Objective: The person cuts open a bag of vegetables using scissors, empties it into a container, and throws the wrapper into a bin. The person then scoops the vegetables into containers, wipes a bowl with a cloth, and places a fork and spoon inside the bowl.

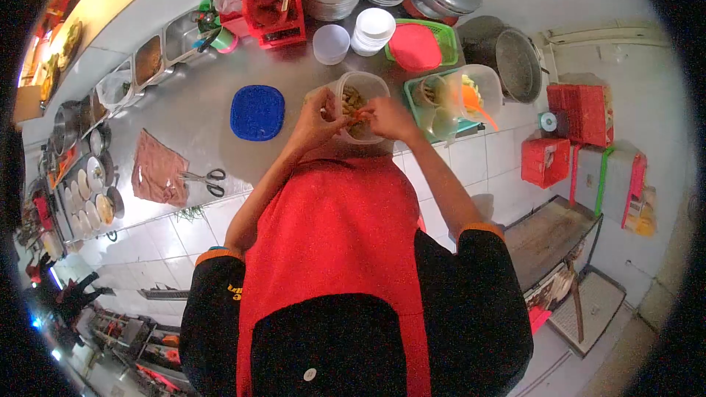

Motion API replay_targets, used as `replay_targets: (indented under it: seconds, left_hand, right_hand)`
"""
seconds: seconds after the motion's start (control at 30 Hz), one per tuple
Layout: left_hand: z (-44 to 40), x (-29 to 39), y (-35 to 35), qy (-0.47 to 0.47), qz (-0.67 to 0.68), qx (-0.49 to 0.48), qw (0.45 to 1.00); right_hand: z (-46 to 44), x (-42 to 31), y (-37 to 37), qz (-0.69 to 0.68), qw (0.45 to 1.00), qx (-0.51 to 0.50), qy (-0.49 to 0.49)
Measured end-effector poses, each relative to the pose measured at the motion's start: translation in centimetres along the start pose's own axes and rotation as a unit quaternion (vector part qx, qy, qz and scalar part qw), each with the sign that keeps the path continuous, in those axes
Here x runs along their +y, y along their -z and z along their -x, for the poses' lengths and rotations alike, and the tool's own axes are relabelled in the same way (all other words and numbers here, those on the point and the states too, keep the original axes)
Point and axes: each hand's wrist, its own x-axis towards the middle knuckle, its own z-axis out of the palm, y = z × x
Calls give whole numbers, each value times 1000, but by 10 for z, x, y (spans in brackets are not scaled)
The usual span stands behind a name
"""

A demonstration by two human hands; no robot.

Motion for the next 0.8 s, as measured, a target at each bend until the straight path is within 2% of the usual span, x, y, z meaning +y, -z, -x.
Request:
replay_targets:
  seconds: [0.1,0.17,0.2,0.27,0.33,0.37,0.47,0.6,0.63,0.67,0.73,0.8]
  left_hand:
    - [5,13,-3,-19,-16,5,1000]
    - [4,15,-4,-26,-33,4,999]
    - [1,10,-2,-33,-36,11,999]
    - [-4,-2,1,-44,-40,14,998]
    - [-9,-12,0,29,2,-20,999]
    - [-8,-17,-3,27,3,-26,999]
    - [-8,-12,-10,28,2,-6,1000]
    - [-11,-7,-20,62,81,3,995]
    - [-12,-4,-22,68,98,6,993]
    - [-15,-6,-25,67,99,2,993]
    - [-21,-14,-32,35,151,-6,988]
    - [-26,-20,-36,30,149,-5,988]
  right_hand:
    - [3,-4,-24,70,994,56,-59]
    - [-2,10,-27,-7,997,59,45]
    - [1,14,-27,-7,997,61,44]
    - [12,25,-24,-42,995,86,3]
    - [23,20,-9,-83,993,83,-13]
    - [29,18,-1,-125,989,77,-26]
    - [46,26,14,-128,986,90,-53]
    - [63,36,31,-105,987,108,-53]
    - [67,39,31,-118,981,141,-61]
    - [72,43,32,-131,973,174,-69]
    - [79,43,40,-158,967,183,-76]
    - [89,38,50,-183,961,191,-82]
